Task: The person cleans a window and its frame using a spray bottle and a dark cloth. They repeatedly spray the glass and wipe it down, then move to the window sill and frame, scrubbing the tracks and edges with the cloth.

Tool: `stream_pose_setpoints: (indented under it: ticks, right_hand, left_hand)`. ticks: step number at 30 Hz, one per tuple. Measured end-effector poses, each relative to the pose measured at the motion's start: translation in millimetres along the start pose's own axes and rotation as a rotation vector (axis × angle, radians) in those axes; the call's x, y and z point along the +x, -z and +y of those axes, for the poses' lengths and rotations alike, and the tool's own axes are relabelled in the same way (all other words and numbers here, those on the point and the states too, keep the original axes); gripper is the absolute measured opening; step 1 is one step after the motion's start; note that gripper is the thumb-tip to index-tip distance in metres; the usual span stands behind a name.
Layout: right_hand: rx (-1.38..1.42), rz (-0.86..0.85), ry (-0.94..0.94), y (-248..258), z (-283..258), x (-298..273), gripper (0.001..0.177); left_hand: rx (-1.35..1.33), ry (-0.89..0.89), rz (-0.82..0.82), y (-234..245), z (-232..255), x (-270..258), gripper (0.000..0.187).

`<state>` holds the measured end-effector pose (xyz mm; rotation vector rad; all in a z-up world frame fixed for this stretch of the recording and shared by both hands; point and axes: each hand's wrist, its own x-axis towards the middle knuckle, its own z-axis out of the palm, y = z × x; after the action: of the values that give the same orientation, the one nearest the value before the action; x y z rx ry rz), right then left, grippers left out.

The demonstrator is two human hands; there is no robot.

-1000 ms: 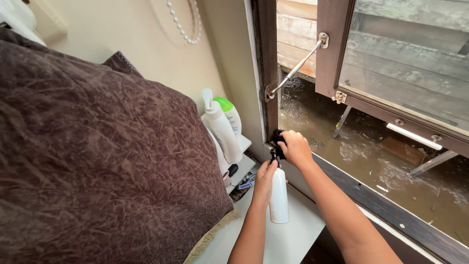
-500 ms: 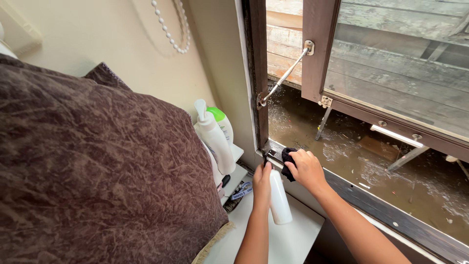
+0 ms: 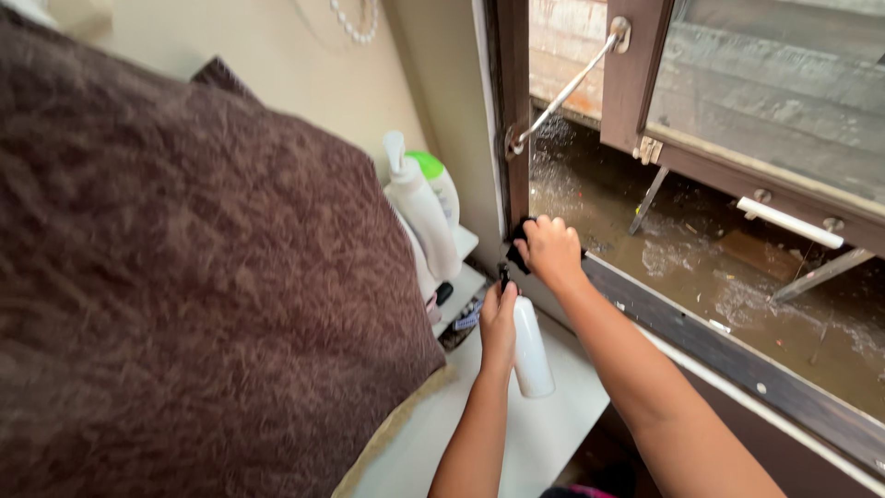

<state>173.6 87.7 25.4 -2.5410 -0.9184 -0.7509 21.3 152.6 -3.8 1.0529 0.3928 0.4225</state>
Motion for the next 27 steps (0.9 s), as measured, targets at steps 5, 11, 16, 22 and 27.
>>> stream_pose_setpoints:
  ticks: [5, 11, 16, 22, 27]
  right_hand:
    - [-0.023, -0.028, -0.025, 17, 9, -18, 0.024]
    - [-0.043, -0.018, -0.081, 47, 17, -51, 0.024]
    - [-0.081, 0.011, -0.131, 68, 25, -79, 0.022]
    - [-0.15, 0.022, -0.2, 91, 38, -115, 0.023]
    - [-0.188, 0.062, -0.267, 117, 50, -148, 0.024]
  left_hand:
    - [-0.012, 0.065, -0.031, -7, 4, -10, 0.033]
    - [-0.01, 0.142, -0.114, -22, -3, -24, 0.036]
    - [-0.004, 0.194, -0.181, -35, -8, -40, 0.038]
    - [-0.008, 0.205, -0.282, -48, -14, -61, 0.037]
    - [-0.001, 0.224, -0.383, -66, -24, -82, 0.036]
